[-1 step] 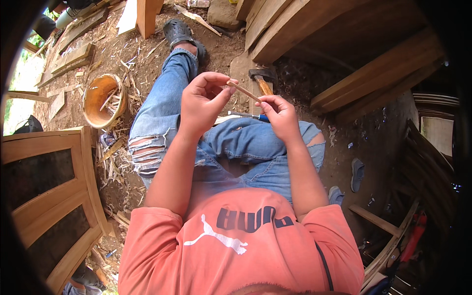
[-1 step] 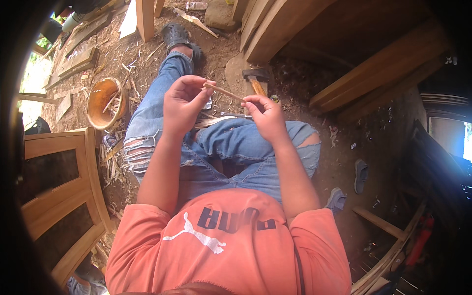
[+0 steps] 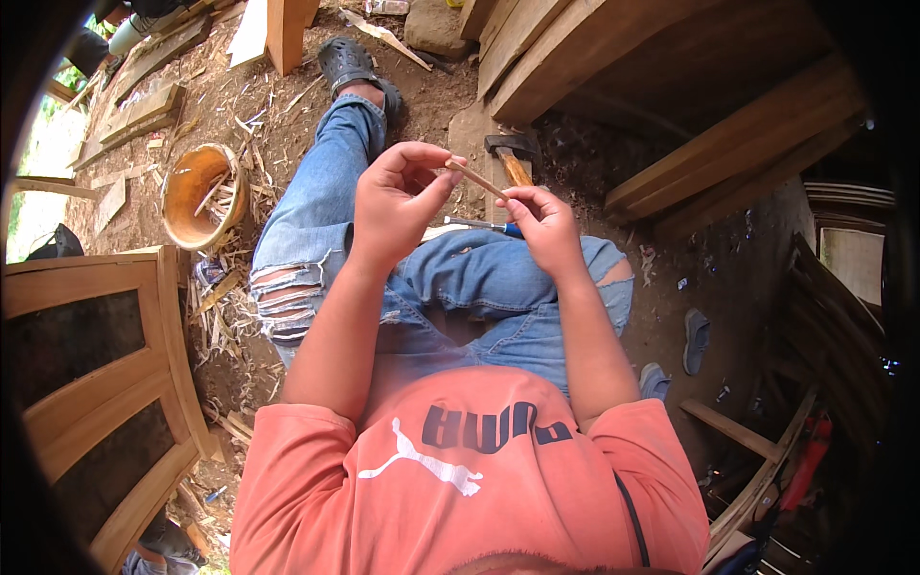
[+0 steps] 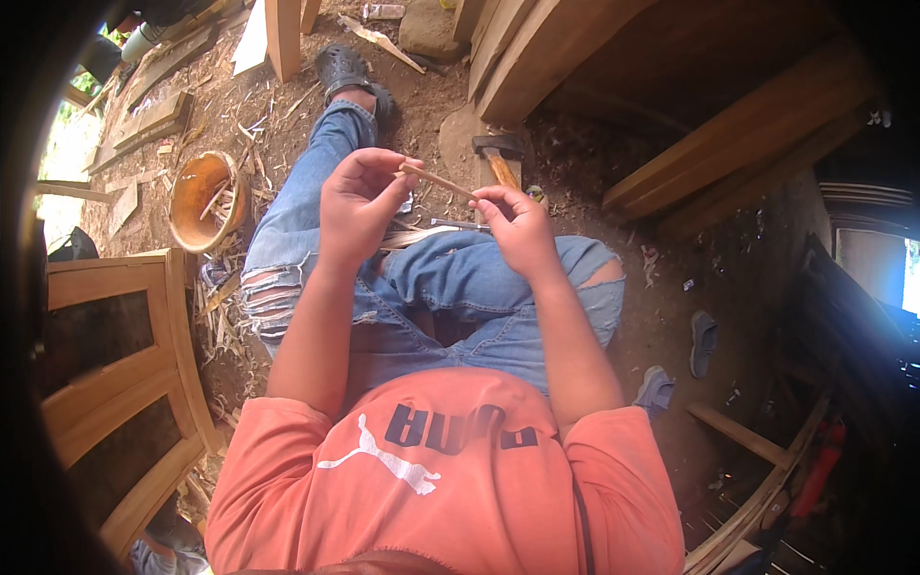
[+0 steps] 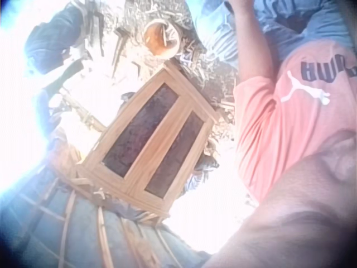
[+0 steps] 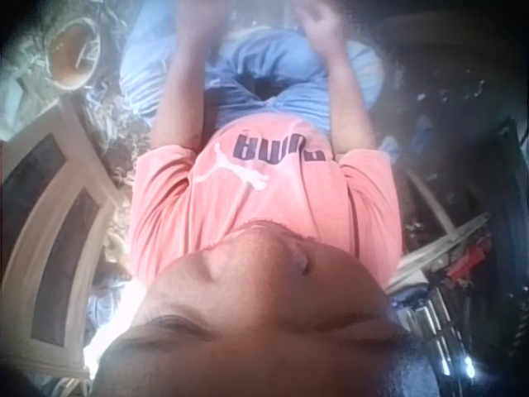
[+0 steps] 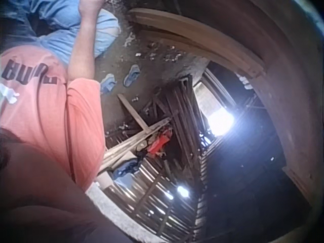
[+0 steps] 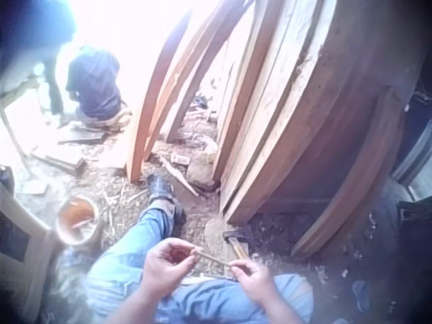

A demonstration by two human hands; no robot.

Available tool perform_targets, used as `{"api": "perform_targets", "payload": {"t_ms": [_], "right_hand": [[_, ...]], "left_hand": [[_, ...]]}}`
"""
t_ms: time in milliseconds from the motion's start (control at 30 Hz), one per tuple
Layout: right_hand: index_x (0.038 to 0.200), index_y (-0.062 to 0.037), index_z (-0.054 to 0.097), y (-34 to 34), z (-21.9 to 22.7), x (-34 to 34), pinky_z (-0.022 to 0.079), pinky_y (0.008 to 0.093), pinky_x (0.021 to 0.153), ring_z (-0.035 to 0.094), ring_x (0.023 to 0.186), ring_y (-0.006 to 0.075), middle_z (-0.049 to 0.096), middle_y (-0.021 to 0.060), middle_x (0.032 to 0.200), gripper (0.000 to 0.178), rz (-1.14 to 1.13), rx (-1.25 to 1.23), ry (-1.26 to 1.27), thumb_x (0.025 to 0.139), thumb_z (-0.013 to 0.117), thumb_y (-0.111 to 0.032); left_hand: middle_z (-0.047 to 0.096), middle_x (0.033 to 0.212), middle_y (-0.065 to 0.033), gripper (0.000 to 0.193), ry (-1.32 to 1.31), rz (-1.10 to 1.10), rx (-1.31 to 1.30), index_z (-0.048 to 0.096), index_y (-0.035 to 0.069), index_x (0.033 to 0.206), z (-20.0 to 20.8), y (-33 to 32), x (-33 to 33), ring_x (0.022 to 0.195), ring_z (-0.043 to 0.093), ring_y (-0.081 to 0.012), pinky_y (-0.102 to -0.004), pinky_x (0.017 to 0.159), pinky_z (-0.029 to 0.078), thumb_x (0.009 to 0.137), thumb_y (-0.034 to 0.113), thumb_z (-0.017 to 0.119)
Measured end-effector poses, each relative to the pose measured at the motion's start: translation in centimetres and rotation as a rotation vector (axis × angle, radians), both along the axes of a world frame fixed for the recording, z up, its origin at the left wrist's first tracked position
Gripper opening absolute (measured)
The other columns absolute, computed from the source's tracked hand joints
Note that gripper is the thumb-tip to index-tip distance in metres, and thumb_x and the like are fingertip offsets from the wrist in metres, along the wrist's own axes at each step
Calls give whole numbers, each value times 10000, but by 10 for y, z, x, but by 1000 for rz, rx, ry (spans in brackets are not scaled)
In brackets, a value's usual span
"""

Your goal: The person sits on the ground and uses a hammer and chisel to shape and fit small wooden dowels into a wooden frame. They repeatedly measure, cut, and insert the dowels to join the wooden pieces.

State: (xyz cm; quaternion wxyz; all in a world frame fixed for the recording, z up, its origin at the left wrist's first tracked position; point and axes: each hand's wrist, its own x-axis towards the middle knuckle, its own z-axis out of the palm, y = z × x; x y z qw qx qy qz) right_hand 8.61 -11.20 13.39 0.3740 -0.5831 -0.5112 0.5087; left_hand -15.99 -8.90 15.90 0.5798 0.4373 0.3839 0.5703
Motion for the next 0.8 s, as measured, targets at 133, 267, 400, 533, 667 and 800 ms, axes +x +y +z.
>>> {"api": "perform_targets", "payload": {"t_ms": [133, 267, 400, 533, 667, 800], "right_hand": [[1213, -20, 743, -2, -8, -3, 553, 249, 825, 678, 902, 74, 789, 27, 1046, 182, 33, 10, -35, 1061, 675, -94], [1223, -17, 731, -5, -11, -7, 558, 249, 817, 690, 890, 82, 786, 36, 1036, 188, 75, -12, -18, 1052, 684, -78], [1244, -1, 707, -12, -1, -14, 567, 254, 767, 688, 842, 98, 780, 79, 1030, 203, 93, -21, 23, 1046, 680, -32], [1265, 15, 683, -14, 33, -25, 578, 251, 720, 688, 802, 104, 783, 117, 1030, 222, 21, 36, 154, 1044, 670, -4], [1246, 23, 680, -12, 51, -31, 599, 246, 705, 690, 775, 95, 794, 137, 1073, 211, 13, 131, 151, 1036, 678, 11], [1216, 7, 709, -14, 64, -36, 601, 255, 739, 718, 858, 98, 800, 114, 1085, 184, 17, 182, 147, 1034, 684, -1]], "left_hand": [[785, 1112, -97, 226, 155, -23, 45, 662, -3, 1178, 4, -7, 1, 984, 725, -103, -240, 829, 575, 976, -47, 752], [783, 1088, -79, 253, 174, 31, 102, 667, 3, 1206, 1, -7, 1, 933, 715, -93, -236, 788, 564, 974, -37, 759], [785, 1071, -62, 285, -9, 227, 59, 678, 30, 1254, 0, 6, -10, 860, 693, -96, -241, 724, 545, 988, 54, 779], [775, 1022, -43, 270, -40, 344, -118, 696, 7, 1223, 3, 18, -28, 818, 700, -88, -222, 687, 524, 996, 119, 790], [732, 1124, -23, 366, -82, 345, -222, 686, 26, 1290, -2, 25, -35, 899, 661, -86, -213, 686, 501, 992, 198, 809], [715, 1144, -20, 393, -150, 307, -284, 652, 30, 1337, -8, 28, -37, 887, 651, -86, -212, 667, 476, 1000, 175, 793]]}}
